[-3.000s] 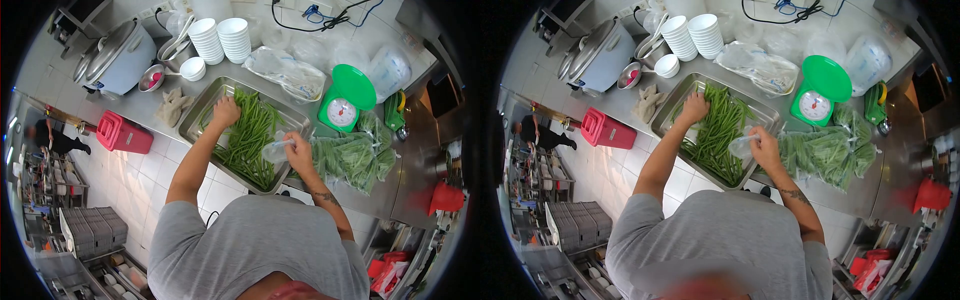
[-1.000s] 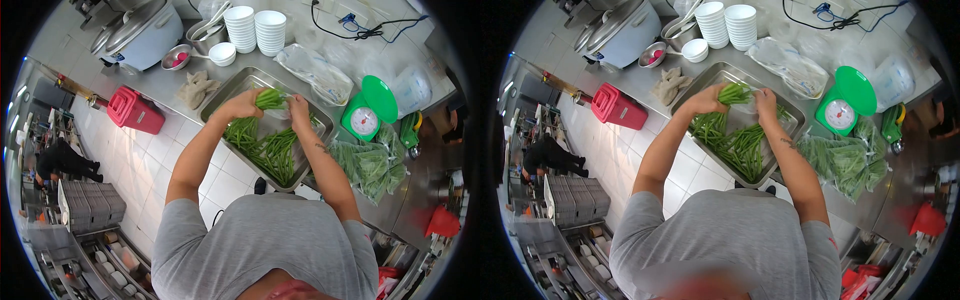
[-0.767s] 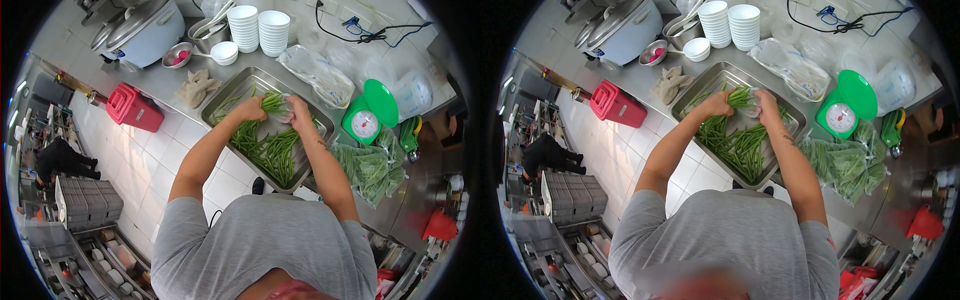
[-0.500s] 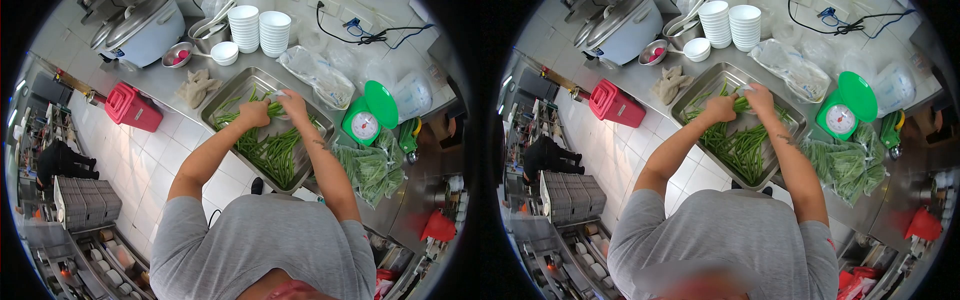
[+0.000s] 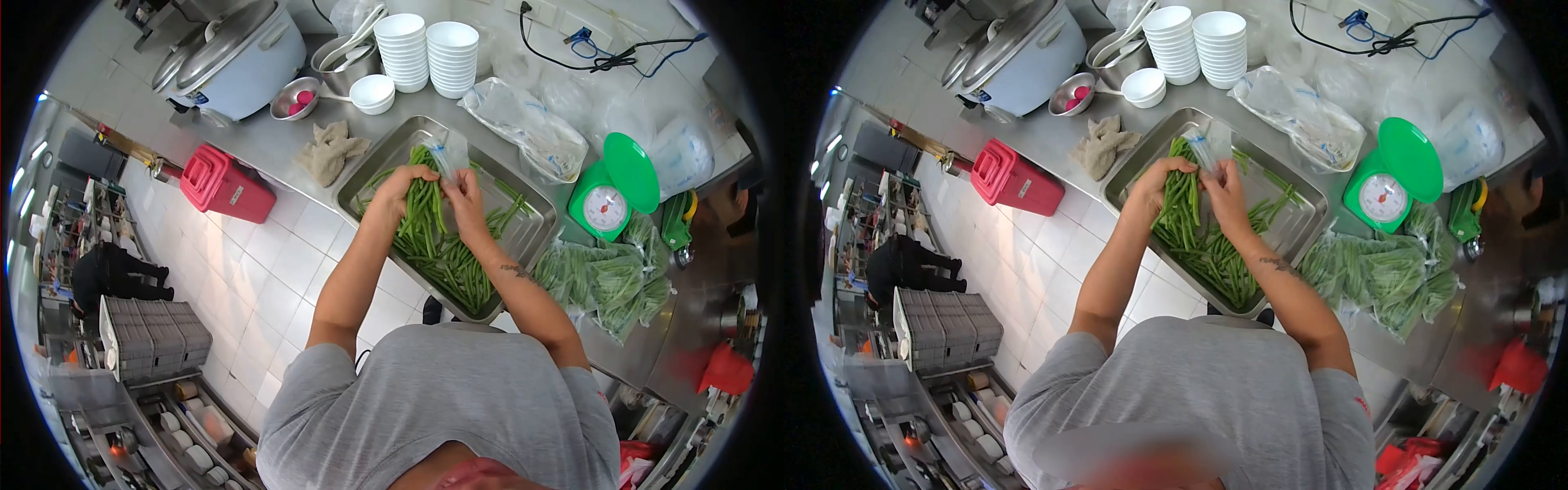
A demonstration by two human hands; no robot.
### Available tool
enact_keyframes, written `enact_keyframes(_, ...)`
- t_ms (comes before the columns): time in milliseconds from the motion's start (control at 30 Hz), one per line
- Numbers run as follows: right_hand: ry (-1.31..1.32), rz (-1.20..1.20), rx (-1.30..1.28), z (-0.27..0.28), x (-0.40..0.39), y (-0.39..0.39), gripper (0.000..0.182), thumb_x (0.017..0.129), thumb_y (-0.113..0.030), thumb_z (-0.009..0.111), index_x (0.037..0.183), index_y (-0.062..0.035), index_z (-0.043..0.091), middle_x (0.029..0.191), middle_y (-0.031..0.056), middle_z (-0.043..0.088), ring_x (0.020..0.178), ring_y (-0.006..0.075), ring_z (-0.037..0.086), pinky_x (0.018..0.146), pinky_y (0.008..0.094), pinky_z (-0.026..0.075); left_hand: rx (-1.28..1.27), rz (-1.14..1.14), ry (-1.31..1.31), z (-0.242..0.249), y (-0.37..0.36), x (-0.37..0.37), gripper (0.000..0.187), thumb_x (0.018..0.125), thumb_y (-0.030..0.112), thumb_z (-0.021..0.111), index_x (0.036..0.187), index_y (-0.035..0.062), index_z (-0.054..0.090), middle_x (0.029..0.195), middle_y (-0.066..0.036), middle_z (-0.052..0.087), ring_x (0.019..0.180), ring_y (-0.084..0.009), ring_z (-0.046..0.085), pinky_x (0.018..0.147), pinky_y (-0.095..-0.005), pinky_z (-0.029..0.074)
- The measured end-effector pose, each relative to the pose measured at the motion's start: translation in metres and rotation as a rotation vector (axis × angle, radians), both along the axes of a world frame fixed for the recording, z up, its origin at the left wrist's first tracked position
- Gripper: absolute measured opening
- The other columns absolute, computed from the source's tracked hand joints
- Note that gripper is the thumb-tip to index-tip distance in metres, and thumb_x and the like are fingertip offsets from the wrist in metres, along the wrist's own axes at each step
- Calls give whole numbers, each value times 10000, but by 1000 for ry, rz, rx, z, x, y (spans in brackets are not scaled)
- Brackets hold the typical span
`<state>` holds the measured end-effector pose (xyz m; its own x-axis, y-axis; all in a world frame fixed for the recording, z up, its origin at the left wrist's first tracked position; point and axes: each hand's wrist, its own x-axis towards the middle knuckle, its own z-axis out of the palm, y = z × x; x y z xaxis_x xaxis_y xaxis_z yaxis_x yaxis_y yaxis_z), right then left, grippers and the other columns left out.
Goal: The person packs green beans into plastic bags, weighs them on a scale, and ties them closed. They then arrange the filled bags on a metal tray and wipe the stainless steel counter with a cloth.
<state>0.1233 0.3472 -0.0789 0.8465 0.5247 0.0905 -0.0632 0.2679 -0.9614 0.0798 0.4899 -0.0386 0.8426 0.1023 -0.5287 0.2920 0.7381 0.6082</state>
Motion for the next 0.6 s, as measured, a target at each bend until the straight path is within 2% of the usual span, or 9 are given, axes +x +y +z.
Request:
enact_keyframes(33, 170, 56, 99, -2, 2, 0, 154, 909, -163, 578, 983, -45, 514, 745, 5, 486, 695, 93, 475, 619, 254, 378, 13, 4, -42, -3, -1, 0, 181, 691, -1, 611, 857, -67, 587, 738, -134, 609, 599, -234, 609, 534, -347, 512)
enact_keyframes(100, 175, 101, 55, -9, 6, -4, 126, 922, -161, 565, 941, -46, 516, 742, -13, 481, 714, 75, 467, 645, 235, 369, 30, 16, -127, -11, -3, 0, 179, 694, -8, 621, 865, -52, 585, 772, -117, 611, 643, -217, 615, 569, -349, 523)
enact_keyframes(233, 87, 100, -8, -14, 5, -7, 133, 930, -161, 549, 880, -42, 516, 741, -15, 475, 690, 73, 462, 626, 233, 384, 471, 85, -239, -14, -15, -1, 406, 674, -27, 610, 1072, -64, 539, 840, -103, 605, 730, -199, 596, 643, -313, 500)
enact_keyframes(300, 34, 97, -18, -8, 9, -7, 121, 927, -155, 546, 902, -39, 519, 745, -12, 476, 664, 76, 462, 600, 238, 396, 731, 109, -260, -14, -23, -1, 560, 652, -28, 608, 1198, -55, 483, 876, -89, 598, 767, -189, 577, 681, -296, 482)
enact_keyframes(400, 81, 65, -64, 7, 27, 0, 106, 919, -141, 542, 935, -38, 522, 753, -4, 489, 631, 84, 467, 569, 246, 408, 984, -19, -217, -21, -23, 0, 751, 624, -7, 615, 1337, -3, 379, 929, -82, 589, 809, -187, 555, 711, -281, 463)
enact_keyframes(433, 117, 50, -84, 9, 32, 1, 104, 915, -135, 541, 946, -38, 522, 756, -1, 495, 621, 87, 470, 560, 249, 411, 967, -20, -204, -24, -23, 0, 759, 618, -2, 619, 1339, 2, 382, 938, -83, 590, 811, -190, 557, 715, -283, 464)
enact_keyframes(533, 67, -29, -365, 8, 40, 1, 112, 914, -163, 550, 941, -57, 524, 828, -1, 523, 681, 86, 509, 601, 259, 444, 939, -36, -189, -29, -22, 3, 794, 603, -1, 621, 1357, 10, 373, 969, -91, 593, 826, -198, 565, 719, -287, 468)
enact_keyframes(600, 114, 81, -333, 2, 46, -1, 129, 907, -172, 563, 952, -58, 524, 823, 1, 530, 678, 95, 516, 617, 261, 452, 932, -53, -201, -29, -22, 3, 830, 596, -20, 607, 1382, 5, 342, 992, -106, 594, 849, -200, 573, 713, -286, 473)
